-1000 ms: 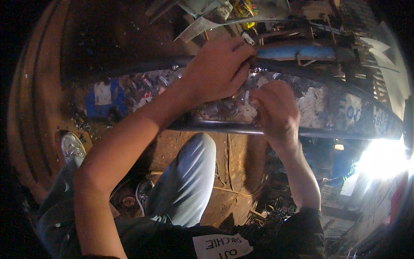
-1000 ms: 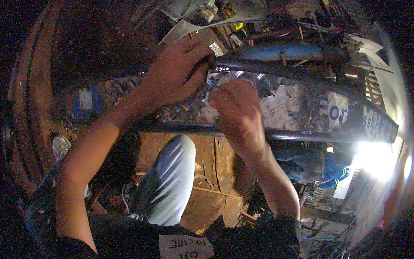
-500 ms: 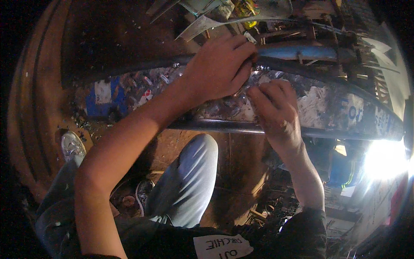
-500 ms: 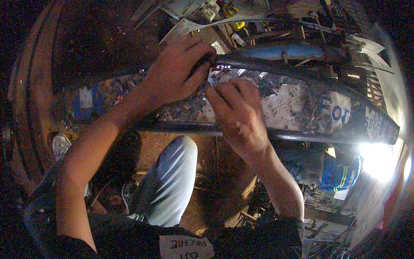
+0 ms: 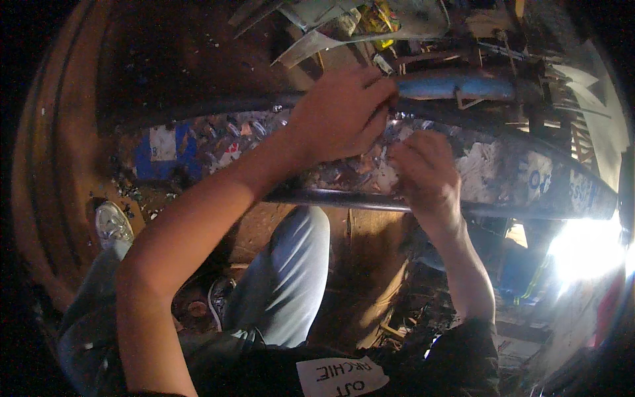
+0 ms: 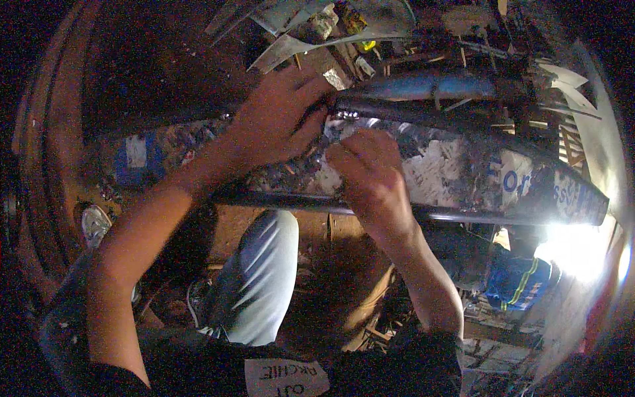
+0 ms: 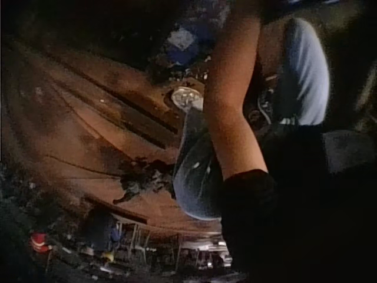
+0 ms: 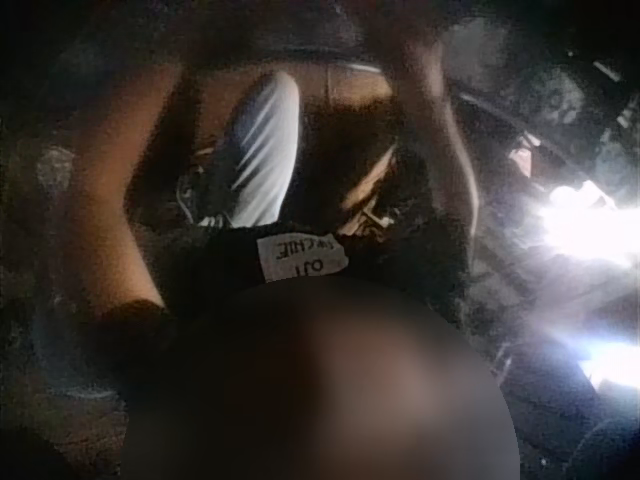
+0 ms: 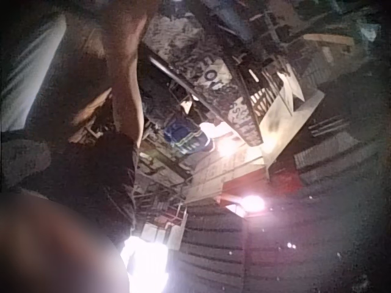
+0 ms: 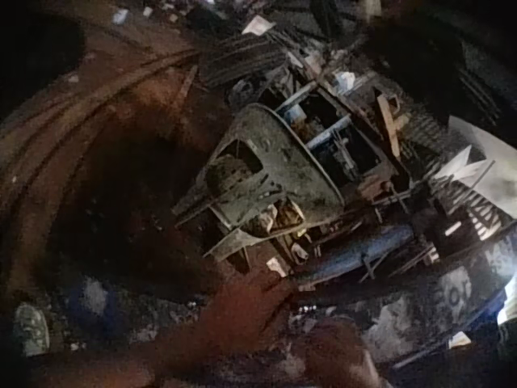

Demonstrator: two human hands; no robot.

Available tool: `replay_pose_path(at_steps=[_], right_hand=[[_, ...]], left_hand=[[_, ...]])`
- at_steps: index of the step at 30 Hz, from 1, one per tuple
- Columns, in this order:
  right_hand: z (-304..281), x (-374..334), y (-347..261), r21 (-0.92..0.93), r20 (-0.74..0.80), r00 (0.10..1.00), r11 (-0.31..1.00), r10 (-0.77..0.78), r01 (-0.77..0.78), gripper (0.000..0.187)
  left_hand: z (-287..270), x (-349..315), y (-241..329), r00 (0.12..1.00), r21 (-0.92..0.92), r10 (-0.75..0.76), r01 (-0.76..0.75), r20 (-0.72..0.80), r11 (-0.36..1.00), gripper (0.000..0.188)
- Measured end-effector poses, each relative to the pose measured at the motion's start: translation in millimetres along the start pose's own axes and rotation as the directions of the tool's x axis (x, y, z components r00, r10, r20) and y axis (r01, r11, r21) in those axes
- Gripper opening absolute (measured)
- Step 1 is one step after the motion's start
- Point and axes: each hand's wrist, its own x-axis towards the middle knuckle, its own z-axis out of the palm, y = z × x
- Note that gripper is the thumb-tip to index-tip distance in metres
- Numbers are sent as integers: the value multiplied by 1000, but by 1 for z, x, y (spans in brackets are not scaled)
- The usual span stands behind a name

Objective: The person kneels and uses both hands to peel a large blue and white sticker off a curved metal frame. They work slowly along the length of the frame, removing the sticker in sections and discarding the pieces onto the floor.

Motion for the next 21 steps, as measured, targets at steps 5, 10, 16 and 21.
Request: replay_pose_path(at_steps=[5,10,16,21], right_hand=[[-2,0,-4,13,6,998,998,68,-68,32],[0,1,-3,-106,50,998,994,-29,34,41],[2,-1,0,-129,98,990,985,-102,114,42],[0,0,1,-35,62,997,998,-51,53,37]], left_hand=[[2,0,1,1000,18,-20,20,-14,1000,20],[2,-2,0,999,18,-30,30,-10,999,22],[4,-4,-3,999,51,-20,22,-26,998,28],[2,-4,-3,1000,59,-26,26,-2,998,24]])
